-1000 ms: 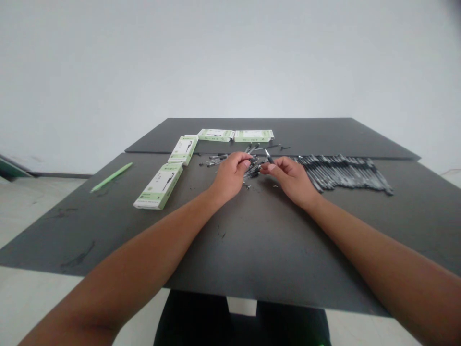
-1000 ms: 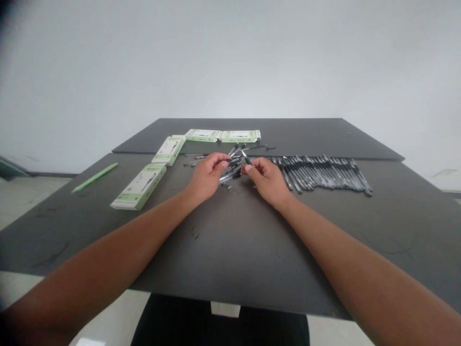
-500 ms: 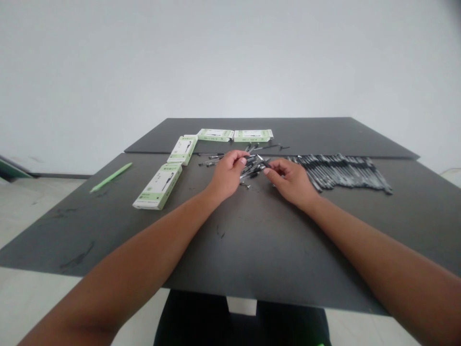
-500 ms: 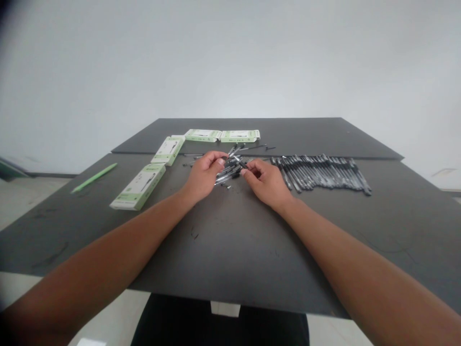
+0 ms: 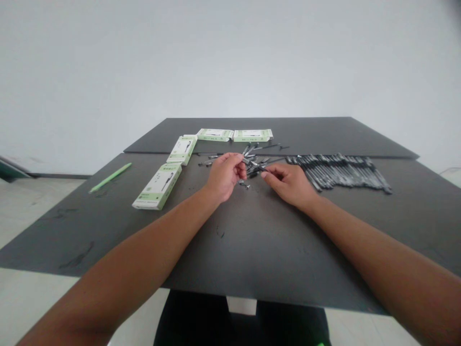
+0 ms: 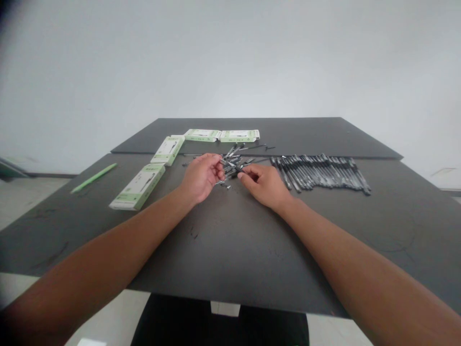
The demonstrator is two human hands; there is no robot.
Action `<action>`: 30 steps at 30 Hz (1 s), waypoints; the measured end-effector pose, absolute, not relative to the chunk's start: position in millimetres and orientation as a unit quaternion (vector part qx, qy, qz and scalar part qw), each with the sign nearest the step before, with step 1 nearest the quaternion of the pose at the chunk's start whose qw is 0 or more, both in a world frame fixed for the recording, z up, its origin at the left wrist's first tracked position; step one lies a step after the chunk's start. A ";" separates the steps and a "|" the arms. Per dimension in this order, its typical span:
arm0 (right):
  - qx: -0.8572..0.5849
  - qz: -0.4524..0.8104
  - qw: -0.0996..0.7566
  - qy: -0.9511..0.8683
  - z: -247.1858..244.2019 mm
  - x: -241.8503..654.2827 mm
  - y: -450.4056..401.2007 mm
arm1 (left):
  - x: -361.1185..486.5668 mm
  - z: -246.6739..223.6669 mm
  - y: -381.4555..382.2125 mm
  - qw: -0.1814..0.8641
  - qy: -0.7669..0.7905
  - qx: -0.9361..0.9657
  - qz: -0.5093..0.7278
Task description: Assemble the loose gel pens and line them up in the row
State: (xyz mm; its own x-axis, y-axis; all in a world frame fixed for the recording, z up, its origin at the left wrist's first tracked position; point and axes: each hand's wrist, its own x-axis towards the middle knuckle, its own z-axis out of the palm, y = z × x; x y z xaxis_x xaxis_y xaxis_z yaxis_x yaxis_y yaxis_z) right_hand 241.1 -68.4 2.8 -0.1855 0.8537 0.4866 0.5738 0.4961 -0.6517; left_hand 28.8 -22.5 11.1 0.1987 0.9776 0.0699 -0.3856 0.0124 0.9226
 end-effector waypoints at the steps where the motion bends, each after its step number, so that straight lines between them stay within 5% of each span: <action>1: -0.471 0.161 0.426 -0.755 2.6 241.2 -68.4 | 28.8 11.5 -22.7 0.635 0.324 0.442 0.545; 30: -0.470 0.151 0.452 -0.743 2.6 239.0 -71.2 | 30.0 9.9 -28.4 0.616 0.357 0.514 0.479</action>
State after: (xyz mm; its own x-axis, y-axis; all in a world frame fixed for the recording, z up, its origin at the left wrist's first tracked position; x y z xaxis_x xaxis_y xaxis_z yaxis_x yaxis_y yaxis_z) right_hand 239.0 -71.2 2.6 -0.1498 0.8349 0.5296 0.5627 0.5124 -0.6487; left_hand 30.0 -28.4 9.9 0.2870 0.9565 0.0532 -0.2229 0.0127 0.9748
